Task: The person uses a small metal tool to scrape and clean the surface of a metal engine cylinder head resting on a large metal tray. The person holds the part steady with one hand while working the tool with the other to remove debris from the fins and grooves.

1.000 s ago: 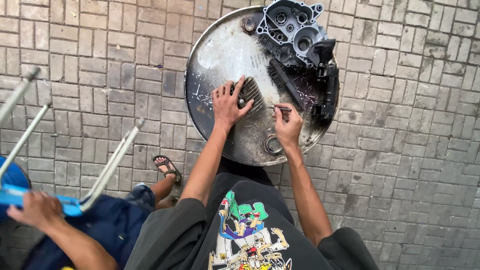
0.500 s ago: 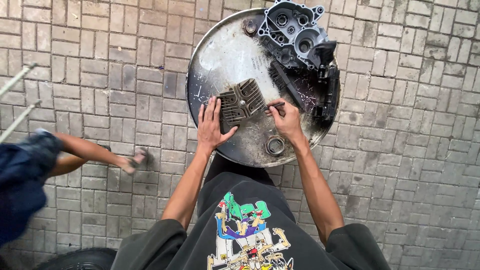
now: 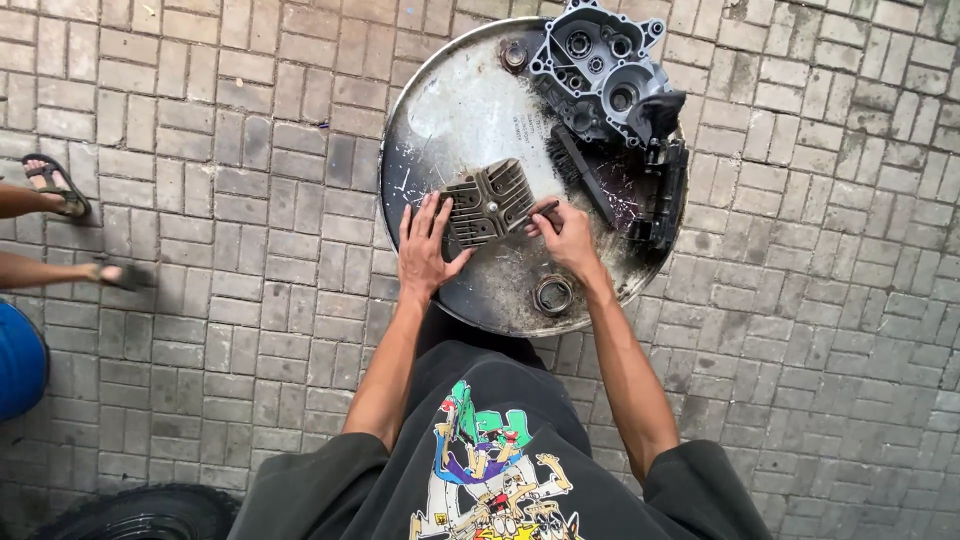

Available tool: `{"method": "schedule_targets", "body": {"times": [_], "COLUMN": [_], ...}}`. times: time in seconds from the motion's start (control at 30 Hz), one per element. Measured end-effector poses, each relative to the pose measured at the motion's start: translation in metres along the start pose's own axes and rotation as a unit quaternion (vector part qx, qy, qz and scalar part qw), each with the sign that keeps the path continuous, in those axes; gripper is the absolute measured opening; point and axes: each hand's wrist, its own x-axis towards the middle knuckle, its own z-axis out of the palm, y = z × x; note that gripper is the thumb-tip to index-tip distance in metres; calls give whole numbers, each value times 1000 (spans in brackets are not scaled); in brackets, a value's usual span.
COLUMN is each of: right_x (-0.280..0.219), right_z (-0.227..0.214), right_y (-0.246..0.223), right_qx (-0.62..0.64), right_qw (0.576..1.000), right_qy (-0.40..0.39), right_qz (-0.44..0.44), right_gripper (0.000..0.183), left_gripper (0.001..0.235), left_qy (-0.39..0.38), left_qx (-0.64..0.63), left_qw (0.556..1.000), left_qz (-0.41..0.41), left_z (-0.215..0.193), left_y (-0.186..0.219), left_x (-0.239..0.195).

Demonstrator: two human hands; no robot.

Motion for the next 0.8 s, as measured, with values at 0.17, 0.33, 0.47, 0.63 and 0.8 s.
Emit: {"method": "schedule_targets", "body": {"times": [0.17,0.33,0.47,0.63,0.8], "right_x": [1,-2,-4,-6,-16], "right_z": [-5,2,9,13,35], "right_y": [-12,-13,-6,12,45], "right_qx": [-12,-122,-192,-206,-297], "right_qw": [1000,990,972,963,930], "right_qy": [21,60,111,155,142], "right_qz": [2,-39,-72,-83,-166], "right_gripper": [14,11,10,10,15], "left_gripper": [96,94,92,90,90], "left_qy": [3,2,9,10,10], "left_qx": [0,-2,0,0,-5], "left_qw": [1000,1000,1000,1000,1000], "left_qz": [-2,-3,1,-1,1], "left_z": [6,8,15,16,12], "left_y": [-4,-7,-11,-11,-9], "left_x": [-3,-5,-7,-8,-7]}}
